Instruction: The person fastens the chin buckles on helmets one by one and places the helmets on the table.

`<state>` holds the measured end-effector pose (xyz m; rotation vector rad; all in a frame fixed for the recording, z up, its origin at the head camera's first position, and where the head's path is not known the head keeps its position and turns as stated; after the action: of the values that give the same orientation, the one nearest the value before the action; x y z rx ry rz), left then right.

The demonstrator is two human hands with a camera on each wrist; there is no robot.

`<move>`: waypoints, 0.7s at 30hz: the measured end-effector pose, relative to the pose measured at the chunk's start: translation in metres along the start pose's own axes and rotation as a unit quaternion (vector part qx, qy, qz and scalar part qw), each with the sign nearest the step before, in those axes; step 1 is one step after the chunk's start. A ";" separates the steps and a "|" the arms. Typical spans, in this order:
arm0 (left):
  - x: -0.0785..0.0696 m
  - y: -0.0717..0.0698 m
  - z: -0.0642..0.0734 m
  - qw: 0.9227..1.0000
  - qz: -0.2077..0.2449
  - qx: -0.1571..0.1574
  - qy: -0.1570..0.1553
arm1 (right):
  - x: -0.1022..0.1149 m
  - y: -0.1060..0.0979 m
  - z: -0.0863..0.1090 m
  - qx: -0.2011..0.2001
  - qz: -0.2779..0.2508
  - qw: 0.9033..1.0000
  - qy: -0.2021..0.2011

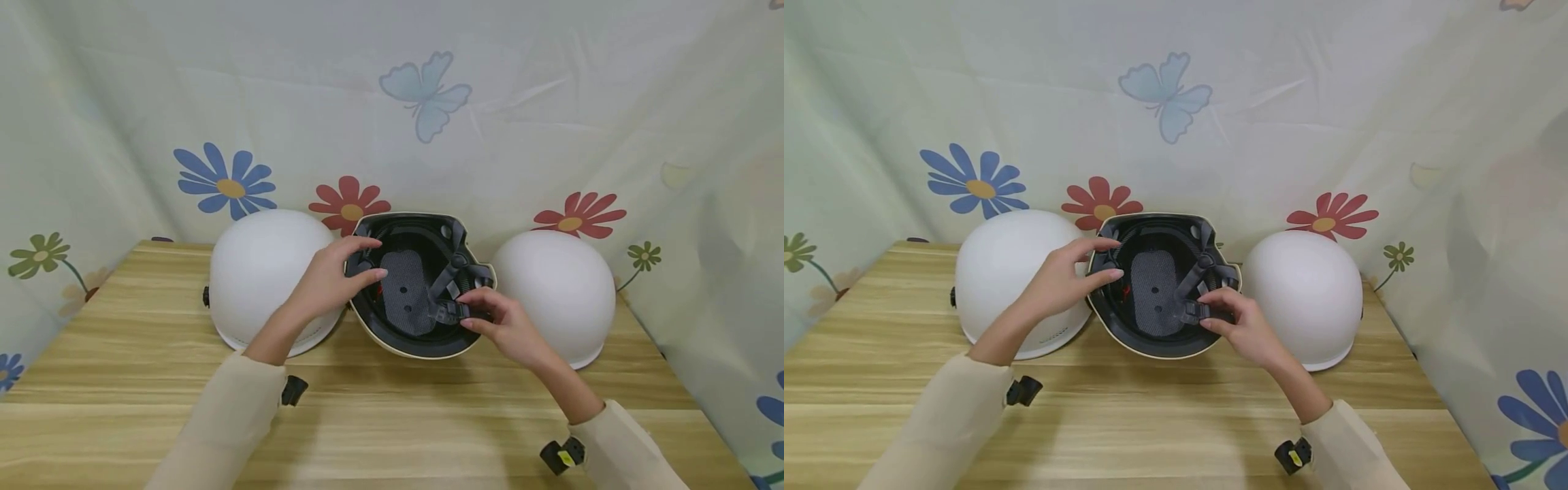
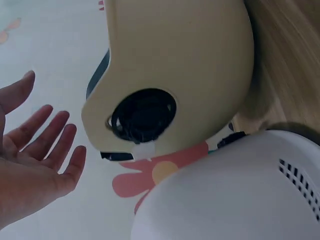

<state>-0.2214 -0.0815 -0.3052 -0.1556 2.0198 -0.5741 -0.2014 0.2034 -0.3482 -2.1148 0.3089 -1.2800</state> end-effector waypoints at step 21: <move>0.018 0.000 -0.004 0.994 -0.072 0.081 -0.026 | -0.003 -0.002 0.003 -0.004 0.008 1.000 -0.005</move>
<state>-0.2339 -0.0859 -0.3175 -0.2165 1.9123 -0.8130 -0.2008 0.2074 -0.3501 -2.1207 0.3281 -1.2613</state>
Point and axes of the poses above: each hand's wrist, its own z-axis away from the middle knuckle, its own y-axis out of the palm, x = y × z, the point moved 1 cm from there along -z, towards the middle knuckle, and after that the axes turned 11 degrees about z, right-handed, at the moved point
